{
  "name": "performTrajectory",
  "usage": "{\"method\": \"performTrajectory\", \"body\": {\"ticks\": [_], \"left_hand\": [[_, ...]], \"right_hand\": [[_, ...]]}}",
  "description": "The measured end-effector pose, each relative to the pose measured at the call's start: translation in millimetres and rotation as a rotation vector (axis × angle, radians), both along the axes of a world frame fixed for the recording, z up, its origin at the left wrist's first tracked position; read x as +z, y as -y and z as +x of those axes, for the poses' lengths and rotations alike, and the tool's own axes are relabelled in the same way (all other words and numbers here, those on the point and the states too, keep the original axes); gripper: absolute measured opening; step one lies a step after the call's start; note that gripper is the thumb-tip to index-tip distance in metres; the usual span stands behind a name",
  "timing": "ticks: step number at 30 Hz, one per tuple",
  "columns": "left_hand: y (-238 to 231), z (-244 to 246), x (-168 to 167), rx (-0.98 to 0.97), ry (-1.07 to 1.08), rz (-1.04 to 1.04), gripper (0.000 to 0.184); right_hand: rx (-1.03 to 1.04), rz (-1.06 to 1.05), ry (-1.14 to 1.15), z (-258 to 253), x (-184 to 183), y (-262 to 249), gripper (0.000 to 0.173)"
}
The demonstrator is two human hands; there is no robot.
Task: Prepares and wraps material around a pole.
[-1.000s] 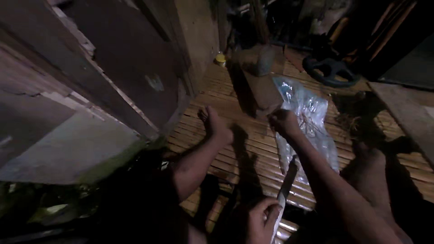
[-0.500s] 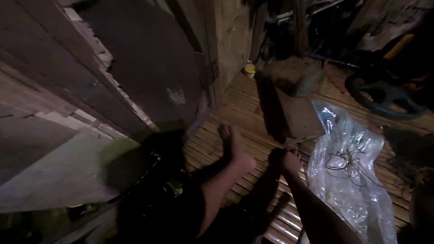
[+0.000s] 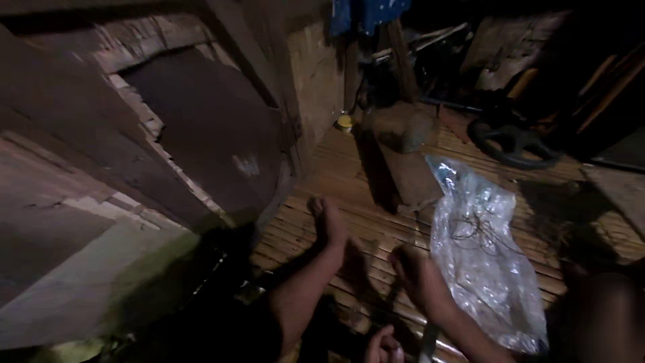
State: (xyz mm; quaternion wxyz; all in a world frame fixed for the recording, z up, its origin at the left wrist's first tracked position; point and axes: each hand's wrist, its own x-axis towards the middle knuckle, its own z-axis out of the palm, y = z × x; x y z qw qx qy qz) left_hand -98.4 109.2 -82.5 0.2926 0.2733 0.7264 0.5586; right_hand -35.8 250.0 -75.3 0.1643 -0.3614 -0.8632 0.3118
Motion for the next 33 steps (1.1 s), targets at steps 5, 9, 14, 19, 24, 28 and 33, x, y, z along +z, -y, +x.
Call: {"method": "performTrajectory", "body": {"ticks": [5, 9, 14, 19, 24, 28, 33], "left_hand": [[57, 42, 4, -0.051, 0.033, 0.195, 0.023], [72, 53, 6, -0.089, 0.029, 0.189, 0.022], [76, 56, 2, -0.186, -0.042, 0.112, 0.025], [74, 65, -6, -0.209, -0.080, 0.115, 0.026], [76, 60, -13, -0.230, -0.164, 0.012, 0.026], [74, 64, -6, -0.312, -0.334, -0.232, 0.026], [105, 82, 19, -0.367, -0.444, -0.174, 0.040]], "right_hand": [[0.196, -0.053, 0.075, 99, 21, 126, 0.019], [0.051, -0.183, 0.056, 156, 23, 163, 0.022], [-0.252, -0.286, -0.041, 211, 44, 183, 0.020], [-0.343, -0.115, -0.375, 245, 14, 193, 0.020], [-0.419, -0.101, -0.640, 237, 3, 194, 0.010], [-0.255, -0.098, -0.837, 212, 8, 186, 0.004], [0.132, 0.158, -0.613, 166, 20, 175, 0.024]]}}
